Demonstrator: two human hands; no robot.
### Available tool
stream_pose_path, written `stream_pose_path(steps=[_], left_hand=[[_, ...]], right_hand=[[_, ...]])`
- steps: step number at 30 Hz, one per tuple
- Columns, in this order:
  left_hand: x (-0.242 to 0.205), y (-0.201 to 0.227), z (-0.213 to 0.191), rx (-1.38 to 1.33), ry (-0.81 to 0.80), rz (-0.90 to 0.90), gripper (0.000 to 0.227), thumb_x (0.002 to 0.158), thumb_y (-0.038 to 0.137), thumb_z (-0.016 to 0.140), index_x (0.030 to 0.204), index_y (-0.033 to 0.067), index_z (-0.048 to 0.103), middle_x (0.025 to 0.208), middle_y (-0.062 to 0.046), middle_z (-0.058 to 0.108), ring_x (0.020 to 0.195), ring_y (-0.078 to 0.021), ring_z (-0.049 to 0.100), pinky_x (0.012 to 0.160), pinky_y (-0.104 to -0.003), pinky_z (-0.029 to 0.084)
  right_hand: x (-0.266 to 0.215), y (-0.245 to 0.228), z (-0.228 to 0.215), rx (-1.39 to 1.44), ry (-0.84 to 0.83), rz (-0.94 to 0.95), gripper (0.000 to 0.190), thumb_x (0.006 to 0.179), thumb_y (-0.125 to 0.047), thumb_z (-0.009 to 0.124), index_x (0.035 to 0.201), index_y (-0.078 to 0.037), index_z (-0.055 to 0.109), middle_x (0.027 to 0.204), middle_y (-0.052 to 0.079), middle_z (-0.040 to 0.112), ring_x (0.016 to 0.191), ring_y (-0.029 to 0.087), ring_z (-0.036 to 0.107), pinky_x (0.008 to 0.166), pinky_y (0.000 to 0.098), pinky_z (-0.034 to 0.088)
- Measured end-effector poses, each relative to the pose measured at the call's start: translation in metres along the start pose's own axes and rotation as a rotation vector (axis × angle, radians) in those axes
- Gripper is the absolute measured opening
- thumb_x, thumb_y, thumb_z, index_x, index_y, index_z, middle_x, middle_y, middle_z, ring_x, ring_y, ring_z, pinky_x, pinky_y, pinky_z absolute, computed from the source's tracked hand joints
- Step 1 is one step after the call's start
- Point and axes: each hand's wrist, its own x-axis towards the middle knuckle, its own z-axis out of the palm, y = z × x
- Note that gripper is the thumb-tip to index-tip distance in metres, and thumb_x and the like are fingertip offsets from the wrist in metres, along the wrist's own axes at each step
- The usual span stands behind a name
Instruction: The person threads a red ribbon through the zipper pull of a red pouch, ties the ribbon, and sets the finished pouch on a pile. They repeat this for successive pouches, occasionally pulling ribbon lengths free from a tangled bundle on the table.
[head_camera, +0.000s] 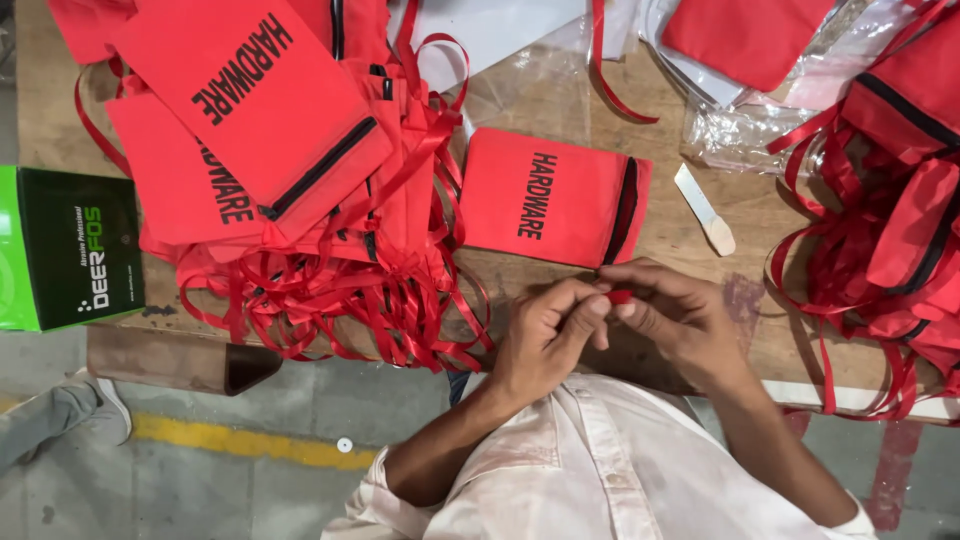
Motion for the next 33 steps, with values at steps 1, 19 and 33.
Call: stream_pose_path(steps=[1, 19, 33], left_hand=[[-0.004, -0.002, 0.002, 0.001, -0.003, -0.001, 0.028, 0.109, 0.027, 0.059, 0.105, 0.0016, 0.068, 0.071, 0.0, 0.067, 0.065, -0.006, 0.063, 0.06, -0.024, 0.05], [0.014, 0.065, -0.022, 0.459, -0.175, 0.421, 0.035, 0.079, -0.007, 0.067, 0.11, 0.0064, 0.077, 0.107, -0.008, 0.073, 0.1, -0.0269, 0.069, 0.086, -0.037, 0.057], [0.013, 0.051, -0.008, 0.591, 0.148, 0.521, 0.018, 0.086, 0.004, 0.082, 0.104, 0.0062, 0.076, 0.088, -0.005, 0.07, 0.078, -0.0193, 0.07, 0.068, -0.031, 0.057]], right_hand=[[-0.003, 0.011, -0.001, 0.001, 0.003, 0.0, 0.033, 0.096, -0.001, 0.065, 0.128, 0.003, 0.065, 0.121, 0.012, 0.066, 0.111, 0.015, 0.066, 0.096, 0.0306, 0.054], [0.006, 0.023, -0.008, 0.331, -0.355, 0.143, 0.025, 0.101, -0.021, 0.07, 0.102, 0.005, 0.07, 0.088, 0.007, 0.069, 0.072, 0.011, 0.059, 0.065, 0.0266, 0.047], [-0.001, 0.02, -0.003, 0.682, -0.308, 0.269, 0.028, 0.103, -0.01, 0.068, 0.129, -0.003, 0.063, 0.096, 0.004, 0.064, 0.069, 0.005, 0.052, 0.057, 0.0201, 0.042]])
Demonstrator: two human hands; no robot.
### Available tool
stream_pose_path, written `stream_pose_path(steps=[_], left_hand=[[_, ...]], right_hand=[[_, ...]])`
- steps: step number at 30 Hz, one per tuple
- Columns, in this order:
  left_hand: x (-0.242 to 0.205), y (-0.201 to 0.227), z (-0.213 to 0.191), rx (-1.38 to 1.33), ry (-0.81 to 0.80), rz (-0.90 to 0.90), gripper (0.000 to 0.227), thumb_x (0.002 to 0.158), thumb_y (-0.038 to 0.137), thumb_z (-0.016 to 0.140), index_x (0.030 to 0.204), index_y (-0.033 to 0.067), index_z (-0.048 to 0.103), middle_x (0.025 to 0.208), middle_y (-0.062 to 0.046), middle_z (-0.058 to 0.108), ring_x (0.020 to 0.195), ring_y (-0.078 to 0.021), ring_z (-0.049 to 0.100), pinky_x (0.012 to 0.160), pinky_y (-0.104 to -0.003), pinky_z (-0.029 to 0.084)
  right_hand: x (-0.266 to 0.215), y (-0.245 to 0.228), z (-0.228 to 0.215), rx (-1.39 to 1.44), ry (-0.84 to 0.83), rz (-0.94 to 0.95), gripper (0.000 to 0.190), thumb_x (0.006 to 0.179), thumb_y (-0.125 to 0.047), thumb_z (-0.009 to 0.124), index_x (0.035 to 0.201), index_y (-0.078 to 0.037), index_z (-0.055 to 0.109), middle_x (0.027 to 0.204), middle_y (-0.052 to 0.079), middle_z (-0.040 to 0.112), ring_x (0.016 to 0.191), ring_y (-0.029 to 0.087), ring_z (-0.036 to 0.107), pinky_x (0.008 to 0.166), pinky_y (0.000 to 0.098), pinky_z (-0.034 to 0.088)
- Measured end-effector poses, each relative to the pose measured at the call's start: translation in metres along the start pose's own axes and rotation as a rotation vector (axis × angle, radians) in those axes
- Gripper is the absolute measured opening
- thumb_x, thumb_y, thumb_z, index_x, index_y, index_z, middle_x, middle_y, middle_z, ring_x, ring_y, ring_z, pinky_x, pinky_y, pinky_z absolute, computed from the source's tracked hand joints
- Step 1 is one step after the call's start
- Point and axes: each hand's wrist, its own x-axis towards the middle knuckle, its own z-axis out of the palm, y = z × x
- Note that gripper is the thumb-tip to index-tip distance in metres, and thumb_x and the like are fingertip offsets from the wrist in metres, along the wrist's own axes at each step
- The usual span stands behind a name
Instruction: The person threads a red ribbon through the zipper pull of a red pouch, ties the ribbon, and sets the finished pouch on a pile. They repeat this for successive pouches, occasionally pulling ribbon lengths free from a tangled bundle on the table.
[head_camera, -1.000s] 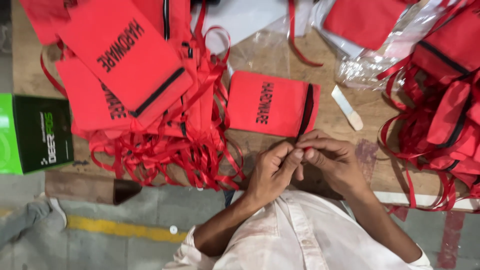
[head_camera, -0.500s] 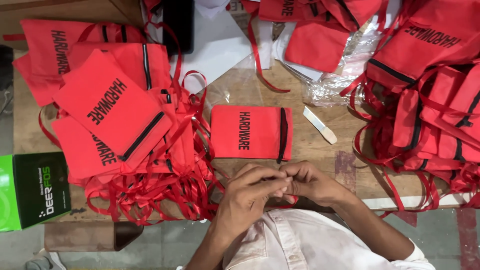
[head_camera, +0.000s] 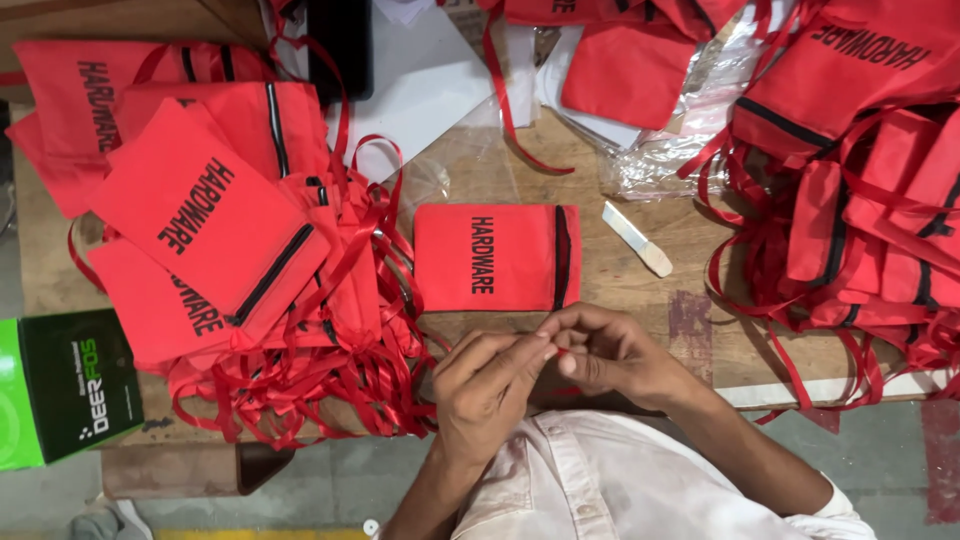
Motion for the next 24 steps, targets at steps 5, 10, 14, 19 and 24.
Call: stream_pose_path(steps=[5, 10, 14, 19, 24], left_hand=[[-0.007, -0.005, 0.004, 0.002, -0.01, -0.09, 0.015, 0.089, 0.007, 0.082, 0.103, 0.0049, 0.075, 0.088, -0.006, 0.071, 0.078, -0.0202, 0.071, 0.068, -0.032, 0.058], [-0.013, -0.011, 0.01, 0.01, -0.046, -0.157, 0.012, 0.088, 0.009, 0.083, 0.092, 0.005, 0.072, 0.083, -0.005, 0.069, 0.071, -0.0216, 0.066, 0.064, -0.035, 0.054], [-0.023, -0.019, 0.02, -0.003, -0.077, -0.176, 0.017, 0.092, 0.015, 0.082, 0.088, 0.006, 0.067, 0.082, -0.005, 0.068, 0.073, -0.0236, 0.066, 0.066, -0.036, 0.053], [-0.033, -0.038, 0.035, 0.125, -0.142, -0.208, 0.032, 0.099, 0.022, 0.081, 0.079, 0.0073, 0.062, 0.075, -0.004, 0.061, 0.069, -0.0237, 0.064, 0.065, -0.038, 0.052], [-0.012, -0.042, 0.042, 0.322, -0.206, 0.027, 0.033, 0.088, 0.021, 0.07, 0.12, 0.0124, 0.071, 0.104, -0.005, 0.058, 0.09, -0.0251, 0.062, 0.076, -0.042, 0.052]], right_hand=[[-0.004, -0.007, 0.015, -0.728, 0.269, -0.287, 0.019, 0.097, -0.007, 0.07, 0.113, 0.001, 0.073, 0.1, 0.006, 0.071, 0.087, 0.011, 0.066, 0.073, 0.0269, 0.053], [-0.007, -0.011, 0.03, -1.074, 0.276, -0.467, 0.013, 0.092, -0.004, 0.073, 0.105, 0.002, 0.075, 0.092, 0.005, 0.07, 0.081, 0.011, 0.066, 0.067, 0.0254, 0.052], [-0.012, -0.006, 0.03, -1.249, 0.359, -0.552, 0.014, 0.091, -0.005, 0.074, 0.104, 0.001, 0.073, 0.092, 0.006, 0.068, 0.078, 0.011, 0.065, 0.065, 0.0228, 0.051], [-0.027, 0.002, 0.013, -1.298, 0.528, -0.445, 0.01, 0.097, -0.004, 0.069, 0.104, 0.003, 0.071, 0.089, 0.006, 0.065, 0.075, 0.011, 0.059, 0.063, 0.0255, 0.047], [-0.032, 0.006, -0.018, -0.6, 0.825, -0.339, 0.013, 0.109, -0.01, 0.064, 0.113, 0.001, 0.069, 0.08, 0.002, 0.057, 0.064, 0.007, 0.048, 0.055, 0.0247, 0.039]])
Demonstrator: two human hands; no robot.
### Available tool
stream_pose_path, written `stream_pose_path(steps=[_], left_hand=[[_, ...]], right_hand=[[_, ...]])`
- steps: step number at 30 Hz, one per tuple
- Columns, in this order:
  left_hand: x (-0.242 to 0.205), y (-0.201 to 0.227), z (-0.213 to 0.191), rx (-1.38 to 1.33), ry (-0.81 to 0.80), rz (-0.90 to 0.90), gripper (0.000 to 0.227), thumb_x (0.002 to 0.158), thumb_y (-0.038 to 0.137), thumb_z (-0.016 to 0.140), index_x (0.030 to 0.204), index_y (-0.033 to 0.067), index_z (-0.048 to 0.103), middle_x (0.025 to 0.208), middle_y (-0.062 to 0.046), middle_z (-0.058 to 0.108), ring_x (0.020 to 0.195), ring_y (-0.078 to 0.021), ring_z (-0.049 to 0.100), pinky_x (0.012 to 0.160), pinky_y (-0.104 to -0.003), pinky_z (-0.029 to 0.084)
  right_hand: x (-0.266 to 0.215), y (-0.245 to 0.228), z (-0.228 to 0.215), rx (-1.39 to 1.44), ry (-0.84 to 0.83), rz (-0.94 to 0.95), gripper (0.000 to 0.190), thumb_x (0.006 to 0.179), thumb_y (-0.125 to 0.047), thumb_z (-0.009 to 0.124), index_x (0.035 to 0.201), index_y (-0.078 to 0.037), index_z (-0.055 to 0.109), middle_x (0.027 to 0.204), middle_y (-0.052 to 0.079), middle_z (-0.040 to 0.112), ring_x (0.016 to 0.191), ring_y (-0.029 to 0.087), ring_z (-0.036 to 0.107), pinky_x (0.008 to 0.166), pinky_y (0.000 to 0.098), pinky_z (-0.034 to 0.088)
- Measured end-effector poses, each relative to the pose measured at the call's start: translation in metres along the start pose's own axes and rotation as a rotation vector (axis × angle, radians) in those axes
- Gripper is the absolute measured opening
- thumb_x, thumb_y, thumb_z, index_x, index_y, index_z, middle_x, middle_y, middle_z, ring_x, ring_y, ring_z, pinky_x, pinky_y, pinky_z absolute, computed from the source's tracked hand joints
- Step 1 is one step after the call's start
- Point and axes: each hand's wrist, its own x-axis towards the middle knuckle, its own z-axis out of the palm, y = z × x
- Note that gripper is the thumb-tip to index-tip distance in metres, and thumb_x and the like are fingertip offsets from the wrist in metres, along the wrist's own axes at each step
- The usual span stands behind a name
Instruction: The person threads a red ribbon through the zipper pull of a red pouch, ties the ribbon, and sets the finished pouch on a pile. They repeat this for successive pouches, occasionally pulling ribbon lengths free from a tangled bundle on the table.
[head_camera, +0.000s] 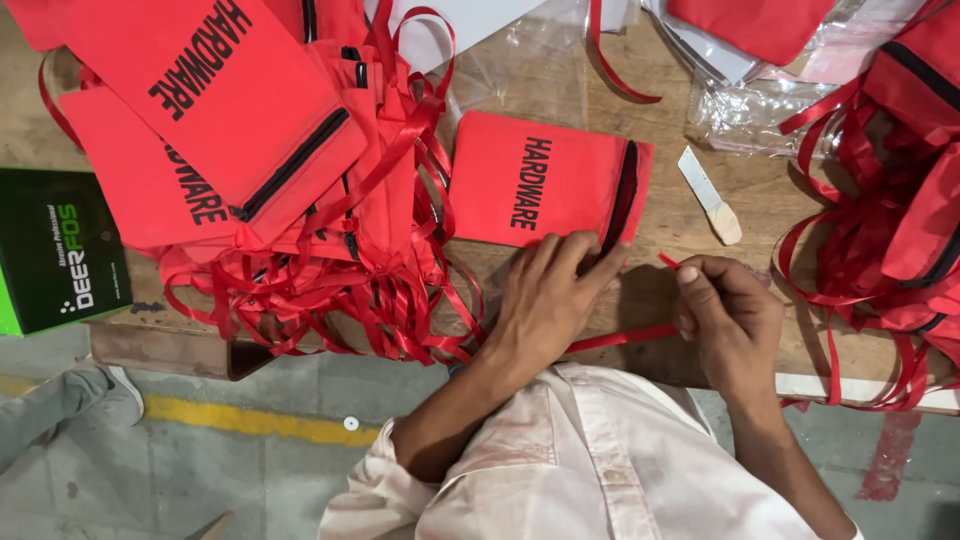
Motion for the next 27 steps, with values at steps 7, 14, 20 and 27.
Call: stream_pose_path(steps=[7, 14, 20, 27], left_hand=[[-0.018, -0.021, 0.024, 0.013, -0.033, 0.051, 0.035, 0.087, 0.008, 0.072, 0.122, 0.0158, 0.073, 0.103, 0.001, 0.058, 0.094, -0.0217, 0.062, 0.08, -0.04, 0.051], [-0.032, -0.013, 0.002, -0.029, 0.167, 0.151, 0.029, 0.086, 0.01, 0.081, 0.114, 0.0166, 0.074, 0.102, -0.003, 0.057, 0.088, -0.02, 0.062, 0.075, -0.036, 0.051], [-0.041, -0.009, 0.007, -0.843, 0.096, -0.534, 0.061, 0.092, 0.017, 0.078, 0.141, 0.0084, 0.043, 0.102, -0.008, 0.072, 0.086, -0.0137, 0.07, 0.074, -0.025, 0.057], [-0.042, -0.016, 0.027, -1.122, 0.188, -0.733, 0.06, 0.093, 0.008, 0.075, 0.142, 0.004, 0.042, 0.083, -0.007, 0.071, 0.069, -0.0081, 0.065, 0.06, -0.022, 0.052]], right_hand=[[0.015, -0.002, 0.014, -0.128, 0.007, 0.026, 0.018, 0.105, -0.017, 0.057, 0.112, -0.001, 0.064, 0.094, 0.002, 0.07, 0.068, 0.008, 0.062, 0.06, 0.0253, 0.055], [0.033, 0.008, 0.04, 0.079, -0.382, 0.057, 0.02, 0.103, -0.019, 0.06, 0.111, -0.002, 0.066, 0.084, 0.002, 0.067, 0.067, 0.007, 0.062, 0.058, 0.0232, 0.051], [0.039, 0.005, 0.062, 0.163, -0.298, 0.025, 0.019, 0.102, -0.02, 0.062, 0.107, -0.003, 0.066, 0.076, -0.001, 0.062, 0.053, 0.006, 0.052, 0.047, 0.022, 0.041], [0.03, -0.02, 0.08, -0.347, -0.157, -0.514, 0.017, 0.095, -0.012, 0.069, 0.107, 0.0, 0.07, 0.087, 0.003, 0.069, 0.073, 0.01, 0.065, 0.061, 0.0254, 0.051]])
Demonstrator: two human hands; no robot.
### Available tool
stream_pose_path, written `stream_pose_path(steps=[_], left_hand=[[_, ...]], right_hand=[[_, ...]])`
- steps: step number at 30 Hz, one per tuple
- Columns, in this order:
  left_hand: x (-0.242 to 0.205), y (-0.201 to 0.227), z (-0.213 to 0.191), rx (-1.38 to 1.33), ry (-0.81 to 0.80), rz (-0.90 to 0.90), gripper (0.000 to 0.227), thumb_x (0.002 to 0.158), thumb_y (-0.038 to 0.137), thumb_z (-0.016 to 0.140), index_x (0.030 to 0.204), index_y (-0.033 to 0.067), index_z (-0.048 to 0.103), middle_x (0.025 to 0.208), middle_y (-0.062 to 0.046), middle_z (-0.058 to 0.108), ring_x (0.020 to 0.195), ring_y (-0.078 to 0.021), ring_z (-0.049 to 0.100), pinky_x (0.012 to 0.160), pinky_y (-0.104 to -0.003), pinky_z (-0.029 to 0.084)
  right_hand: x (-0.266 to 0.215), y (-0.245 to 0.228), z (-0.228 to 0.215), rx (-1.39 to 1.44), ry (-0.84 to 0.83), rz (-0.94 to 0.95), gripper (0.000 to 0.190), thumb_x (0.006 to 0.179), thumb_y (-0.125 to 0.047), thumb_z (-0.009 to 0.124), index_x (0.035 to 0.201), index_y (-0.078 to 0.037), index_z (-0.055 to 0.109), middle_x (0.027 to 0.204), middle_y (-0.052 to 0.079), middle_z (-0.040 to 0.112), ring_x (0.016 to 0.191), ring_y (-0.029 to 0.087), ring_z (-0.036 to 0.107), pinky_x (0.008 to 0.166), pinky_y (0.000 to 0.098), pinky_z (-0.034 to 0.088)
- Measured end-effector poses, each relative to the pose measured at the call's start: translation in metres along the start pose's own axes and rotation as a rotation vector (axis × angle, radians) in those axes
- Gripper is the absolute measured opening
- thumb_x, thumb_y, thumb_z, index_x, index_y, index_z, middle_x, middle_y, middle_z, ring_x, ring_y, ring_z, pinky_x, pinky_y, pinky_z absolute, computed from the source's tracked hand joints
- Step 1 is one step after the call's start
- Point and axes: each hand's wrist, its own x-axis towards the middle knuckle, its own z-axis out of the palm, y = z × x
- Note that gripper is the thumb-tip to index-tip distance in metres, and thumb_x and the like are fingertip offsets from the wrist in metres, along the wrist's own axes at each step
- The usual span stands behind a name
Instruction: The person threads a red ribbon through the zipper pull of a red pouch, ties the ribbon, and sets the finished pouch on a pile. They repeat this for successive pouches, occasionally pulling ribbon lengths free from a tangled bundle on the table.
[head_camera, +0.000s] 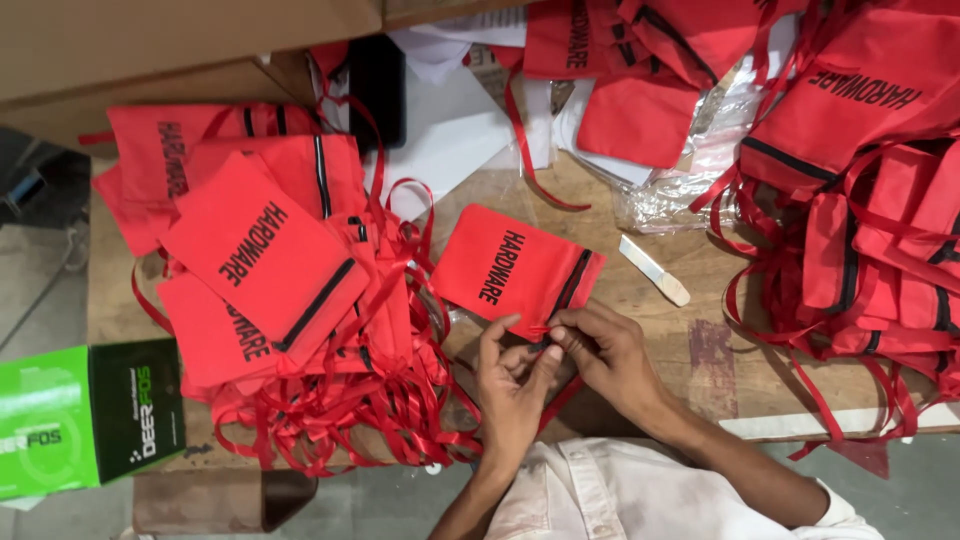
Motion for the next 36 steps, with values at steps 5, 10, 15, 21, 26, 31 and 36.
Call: stream_pose_path(steps=[5, 10, 15, 21, 26, 31, 36], left_hand=[[0.001, -0.006, -0.012, 0.03, -0.036, -0.092, 0.031, 0.098, 0.009, 0.074, 0.121, -0.0023, 0.055, 0.087, -0.008, 0.074, 0.071, -0.0113, 0.069, 0.059, -0.024, 0.053], [0.003, -0.004, -0.023, -0.004, -0.162, -0.243, 0.03, 0.103, 0.014, 0.066, 0.126, -0.0054, 0.069, 0.102, -0.01, 0.078, 0.085, -0.0134, 0.073, 0.073, -0.026, 0.058], [0.008, 0.001, -0.03, -0.044, -0.429, -0.134, 0.04, 0.099, 0.004, 0.067, 0.137, 0.0004, 0.059, 0.127, -0.002, 0.068, 0.106, -0.0064, 0.064, 0.093, -0.023, 0.054], [0.013, 0.004, -0.027, 0.077, -0.374, -0.051, 0.032, 0.1, 0.004, 0.073, 0.132, 0.0, 0.069, 0.11, -0.002, 0.074, 0.098, -0.0056, 0.065, 0.09, -0.023, 0.055], [0.018, 0.012, -0.024, 0.168, -0.346, -0.043, 0.028, 0.098, 0.011, 0.075, 0.124, 0.0013, 0.073, 0.101, -0.001, 0.076, 0.089, -0.005, 0.067, 0.081, -0.022, 0.056], [0.018, 0.02, -0.025, 0.165, -0.373, -0.072, 0.03, 0.098, 0.015, 0.075, 0.125, 0.0013, 0.073, 0.102, -0.001, 0.076, 0.089, -0.004, 0.065, 0.08, -0.021, 0.055], [0.019, 0.019, -0.025, 0.107, -0.4, -0.12, 0.034, 0.094, 0.015, 0.078, 0.125, 0.0018, 0.071, 0.098, 0.0, 0.073, 0.088, -0.0034, 0.066, 0.079, -0.021, 0.055]], right_hand=[[0.003, 0.014, -0.002, -0.022, -0.018, 0.084, 0.018, 0.092, -0.012, 0.073, 0.105, 0.0, 0.074, 0.086, 0.008, 0.068, 0.074, 0.014, 0.065, 0.064, 0.0273, 0.051], [0.001, 0.045, -0.001, 0.08, -0.025, 0.092, 0.014, 0.095, -0.01, 0.071, 0.104, 0.0, 0.073, 0.093, 0.005, 0.072, 0.083, 0.014, 0.066, 0.072, 0.0277, 0.053], [0.0, 0.053, -0.006, 0.573, 0.023, 0.475, 0.017, 0.099, -0.015, 0.071, 0.108, -0.001, 0.073, 0.084, -0.001, 0.068, 0.07, 0.006, 0.057, 0.061, 0.0222, 0.047], [0.003, 0.044, -0.015, 0.647, -0.025, 0.415, 0.016, 0.102, -0.014, 0.069, 0.108, 0.001, 0.071, 0.079, 0.0, 0.065, 0.063, 0.005, 0.052, 0.057, 0.0216, 0.043], [0.003, 0.05, -0.015, 0.669, -0.031, 0.439, 0.014, 0.102, -0.011, 0.068, 0.107, 0.001, 0.07, 0.081, 0.0, 0.065, 0.063, 0.005, 0.051, 0.057, 0.0214, 0.042], [0.003, 0.046, -0.016, 0.676, -0.021, 0.437, 0.012, 0.101, -0.01, 0.068, 0.108, 0.001, 0.07, 0.083, 0.0, 0.066, 0.064, 0.005, 0.051, 0.057, 0.021, 0.043], [0.003, 0.045, -0.017, 0.654, -0.042, 0.445, 0.013, 0.102, -0.011, 0.068, 0.107, 0.0, 0.071, 0.084, -0.001, 0.066, 0.065, 0.004, 0.052, 0.058, 0.0205, 0.042]])
